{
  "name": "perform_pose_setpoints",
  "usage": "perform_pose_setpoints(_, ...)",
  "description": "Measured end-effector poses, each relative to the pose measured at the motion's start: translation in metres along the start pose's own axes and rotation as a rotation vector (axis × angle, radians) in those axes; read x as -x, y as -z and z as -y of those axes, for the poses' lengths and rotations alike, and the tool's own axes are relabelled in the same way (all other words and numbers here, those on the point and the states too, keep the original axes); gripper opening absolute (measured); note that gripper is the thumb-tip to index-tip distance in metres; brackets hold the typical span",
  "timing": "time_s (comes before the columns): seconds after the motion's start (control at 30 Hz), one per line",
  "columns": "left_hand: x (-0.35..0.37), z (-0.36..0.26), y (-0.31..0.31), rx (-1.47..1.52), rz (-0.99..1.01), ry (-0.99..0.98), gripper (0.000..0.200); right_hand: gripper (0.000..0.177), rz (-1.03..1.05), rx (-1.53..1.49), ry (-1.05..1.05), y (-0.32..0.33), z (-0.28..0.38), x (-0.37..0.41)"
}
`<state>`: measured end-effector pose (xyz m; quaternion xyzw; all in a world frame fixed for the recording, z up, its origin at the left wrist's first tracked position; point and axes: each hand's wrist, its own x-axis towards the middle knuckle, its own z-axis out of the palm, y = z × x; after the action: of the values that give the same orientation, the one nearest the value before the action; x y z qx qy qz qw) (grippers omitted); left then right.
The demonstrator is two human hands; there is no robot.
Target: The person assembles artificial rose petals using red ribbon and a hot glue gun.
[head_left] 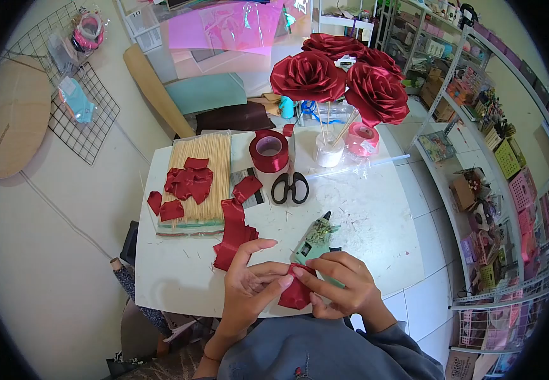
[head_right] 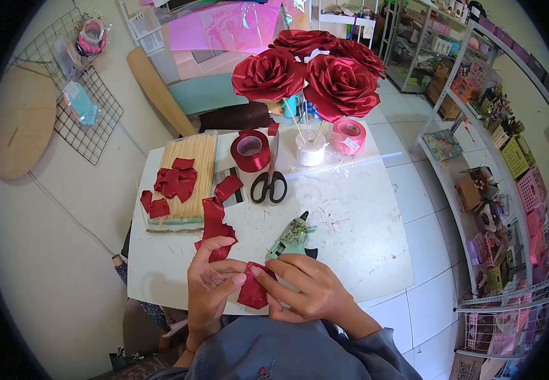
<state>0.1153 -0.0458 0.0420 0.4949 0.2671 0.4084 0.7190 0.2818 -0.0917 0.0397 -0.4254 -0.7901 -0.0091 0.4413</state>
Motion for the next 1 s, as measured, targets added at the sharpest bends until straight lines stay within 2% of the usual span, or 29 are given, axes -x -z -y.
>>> perform_pose_setpoints(0.17,-0.003,0.005,0.0,-0.022,-0.02,-0.008,0.045,0.037,0.013,-0.063,0.015,0.0,-0.004,0.001)
perform_pose_setpoints(0.23,-0.003,0.006,-0.002,-0.012,-0.02,-0.009,0.045,0.032,-0.086,-0.326,-0.021,-0.001,-0.009,0.003)
perform_pose_setpoints(0.27,-0.002,0.007,-0.004,-0.066,-0.05,-0.074,0.044,0.032,-0.087,-0.326,-0.021,-0.003,-0.007,0.006)
perform_pose_setpoints(0.33,0.0,0.011,-0.003,-0.119,-0.09,-0.14,0.042,0.026,-0.388,-0.783,-0.464,-0.009,0.001,0.012)
perform_pose_setpoints(0.4,-0.002,0.022,0.005,-0.679,-0.172,-0.465,0.038,0.024,-0.321,-0.783,-0.505,-0.013,0.0,0.012)
perform_pose_setpoints(0.43,-0.001,0.025,0.005,-0.678,-0.168,-0.466,0.038,0.023,-0.257,-0.781,-0.547,-0.015,0.0,0.012)
perform_pose_setpoints(0.5,-0.001,0.029,0.004,-0.743,-0.215,-0.663,0.037,0.018,-0.198,-0.732,-0.529,-0.019,0.003,0.007)
perform_pose_setpoints(0.6,0.0,0.03,-0.002,-0.705,-0.281,-0.731,0.039,0.01,-0.143,-0.636,-0.541,-0.023,0.009,0.001)
perform_pose_setpoints(0.73,0.002,0.025,0.0,-0.609,-0.222,-0.647,0.038,0.008,-0.152,-0.602,-0.568,-0.026,0.011,0.003)
perform_pose_setpoints(0.8,0.001,0.015,-0.005,-0.478,-0.186,-0.466,0.055,0.006,-0.144,-0.563,-0.561,-0.024,0.012,0.001)
perform_pose_setpoints(0.83,0.003,0.013,-0.005,-0.478,-0.187,-0.467,0.055,0.006,-0.142,-0.563,-0.56,-0.023,0.013,0.001)
perform_pose_setpoints(0.9,0.005,0.01,0.0,-0.391,-0.22,-0.262,0.056,0.005,-0.138,-0.53,-0.535,-0.022,0.013,0.001)
perform_pose_setpoints(1.0,0.003,0.006,0.003,-0.397,-0.113,-0.246,0.065,0.005,-0.134,-0.499,-0.488,-0.022,0.012,0.0)
